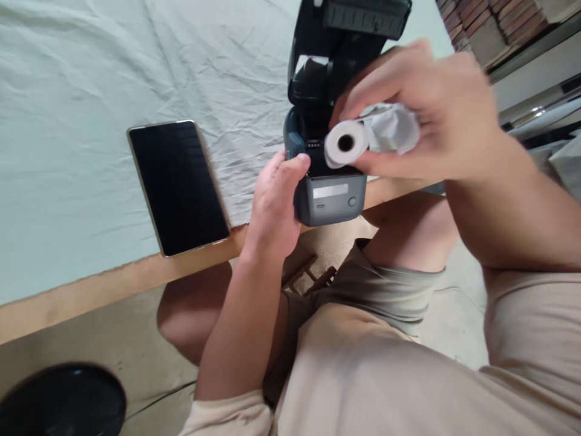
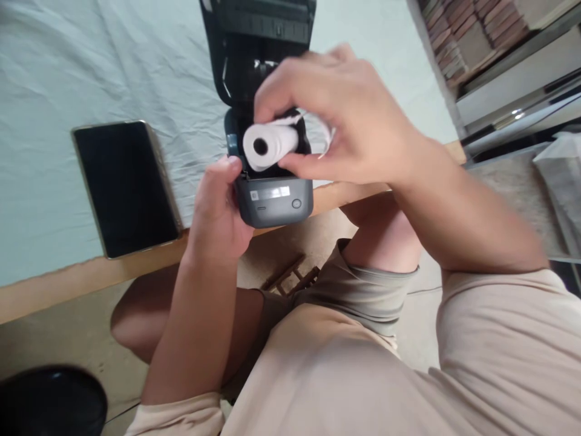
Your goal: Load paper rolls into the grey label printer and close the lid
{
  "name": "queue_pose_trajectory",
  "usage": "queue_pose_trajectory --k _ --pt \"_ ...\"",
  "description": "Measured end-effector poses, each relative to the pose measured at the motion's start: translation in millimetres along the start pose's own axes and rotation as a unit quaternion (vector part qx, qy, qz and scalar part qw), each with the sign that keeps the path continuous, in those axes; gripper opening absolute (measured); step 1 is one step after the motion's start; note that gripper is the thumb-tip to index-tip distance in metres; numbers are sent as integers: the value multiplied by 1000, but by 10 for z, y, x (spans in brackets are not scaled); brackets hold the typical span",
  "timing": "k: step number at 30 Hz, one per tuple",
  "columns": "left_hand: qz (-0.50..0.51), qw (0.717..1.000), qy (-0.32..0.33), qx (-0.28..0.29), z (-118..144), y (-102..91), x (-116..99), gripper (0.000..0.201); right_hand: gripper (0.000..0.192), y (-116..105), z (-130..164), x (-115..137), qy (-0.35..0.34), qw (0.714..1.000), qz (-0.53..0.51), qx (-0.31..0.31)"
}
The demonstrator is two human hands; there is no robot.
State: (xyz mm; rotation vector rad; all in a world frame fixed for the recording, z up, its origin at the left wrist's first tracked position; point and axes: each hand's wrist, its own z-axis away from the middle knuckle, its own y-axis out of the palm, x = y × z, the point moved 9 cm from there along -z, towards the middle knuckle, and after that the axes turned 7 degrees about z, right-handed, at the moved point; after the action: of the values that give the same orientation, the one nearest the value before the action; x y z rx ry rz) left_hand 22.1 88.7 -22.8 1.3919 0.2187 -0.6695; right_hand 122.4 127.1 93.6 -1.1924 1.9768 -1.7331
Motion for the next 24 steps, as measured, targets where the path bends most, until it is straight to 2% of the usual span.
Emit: queue_pose_trajectory --k 2,4,7,12,16,18,21,24 --pt "-1 1000 0 2 4 6 4 9 33 -119 62 47 19 999 26 -41" --pt "0 1000 6 6 3 8 3 9 36 -170 96 94 41 992 104 -54" --pt "-16 999 25 14 -10 -3 -8 7 39 -89 52 128 78 975 209 -12" --pt "-36 999 36 19 -38 -33 -1 10 33 81 -24 105 129 957 247 75" --pt "-30 999 40 10 -49 -62 4 12 42 -64 25 227 90 958 273 16" --pt "-34 998 46 15 -52 -59 3 12 37 -113 50 258 91 948 304 3" --pt "-71 996 52 21 -56 -55 6 10 26 -25 36 232 121 926 351 64" --pt "-102 993 61 25 -62 -67 5 10 29 69 8 197 152 909 372 112"
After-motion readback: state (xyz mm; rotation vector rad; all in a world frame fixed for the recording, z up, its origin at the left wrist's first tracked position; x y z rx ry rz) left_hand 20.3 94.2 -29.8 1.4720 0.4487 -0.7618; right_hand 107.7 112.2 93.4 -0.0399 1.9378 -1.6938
